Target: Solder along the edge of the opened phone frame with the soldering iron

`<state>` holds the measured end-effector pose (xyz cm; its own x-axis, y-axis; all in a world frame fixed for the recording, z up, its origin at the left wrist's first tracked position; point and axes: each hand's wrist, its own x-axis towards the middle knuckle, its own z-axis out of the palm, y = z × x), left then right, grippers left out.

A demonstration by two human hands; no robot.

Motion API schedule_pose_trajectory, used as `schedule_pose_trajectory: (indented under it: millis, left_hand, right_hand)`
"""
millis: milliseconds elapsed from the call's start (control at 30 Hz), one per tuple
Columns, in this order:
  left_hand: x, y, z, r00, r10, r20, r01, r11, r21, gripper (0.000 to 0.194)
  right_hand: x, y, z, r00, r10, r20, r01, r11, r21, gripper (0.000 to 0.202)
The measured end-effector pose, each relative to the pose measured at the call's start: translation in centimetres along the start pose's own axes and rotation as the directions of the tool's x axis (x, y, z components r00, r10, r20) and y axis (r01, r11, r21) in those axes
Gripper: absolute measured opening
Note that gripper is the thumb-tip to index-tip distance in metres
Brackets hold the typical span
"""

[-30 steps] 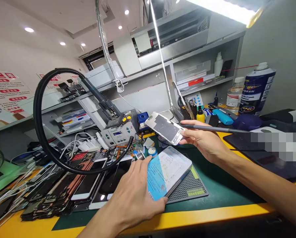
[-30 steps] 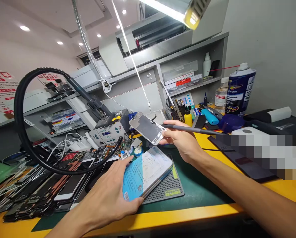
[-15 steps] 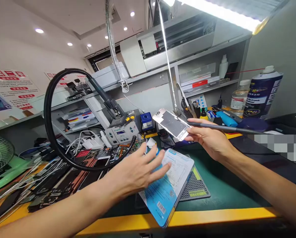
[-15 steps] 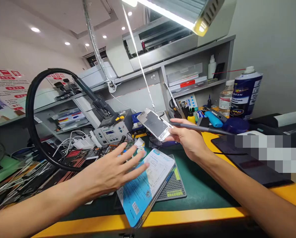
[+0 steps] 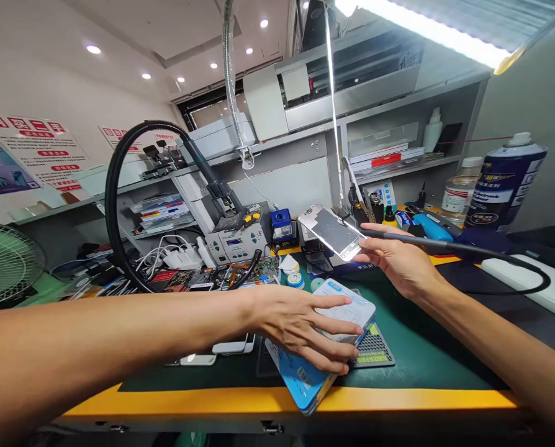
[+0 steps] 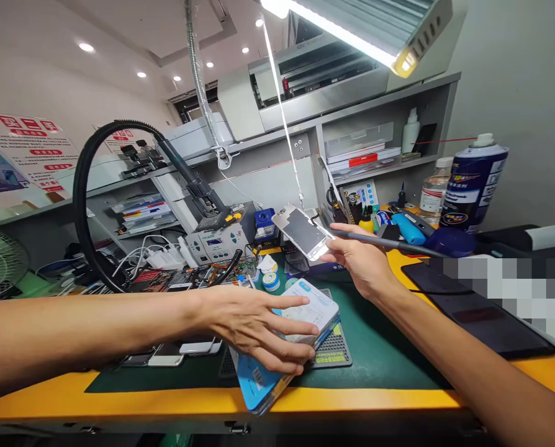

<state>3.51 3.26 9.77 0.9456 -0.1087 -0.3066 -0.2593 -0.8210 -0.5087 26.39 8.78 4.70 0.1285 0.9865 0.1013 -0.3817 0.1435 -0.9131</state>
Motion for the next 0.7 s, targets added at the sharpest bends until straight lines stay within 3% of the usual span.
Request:
schedule_pose_trajectory:
  millis: [233, 467, 567, 700]
  left_hand:
    - [-0.1, -1.3, -1.1, 0.999, -0.011, 0.039, 0.015, 0.995, -0.096, 0.053]
    - [1.9, -2.9, -3.8, 0.959, -0.274, 0.078, 0.284, 0.931, -0.229, 0.096]
    - [2.6, -3.0, -4.8, 0.900, -0.426, 0.095, 0.433, 0.846, -0.311, 0.112]
    - [2.7, -2.8, -5.1, 0.779, -0.592, 0.206, 0.616, 0.663, -0.425, 0.103]
  right_hand:
    - [0.4, 0.0, -0.2, 1.000, 0.006, -0.021, -0.006, 1.000, -0.007, 0.016]
    - [0.9, 0.2, -0.5, 0.999, 0.011, -0.047, -0.012, 1.000, -0.009, 0.016]
    - [1.4, 0.2, -0.8, 0.997, 0.032, -0.063, -0.033, 0.999, -0.020, 0.016]
    - [1.8, 0.3, -1.0, 0.996, 0.067, -0.063, -0.070, 0.996, -0.046, 0.021]
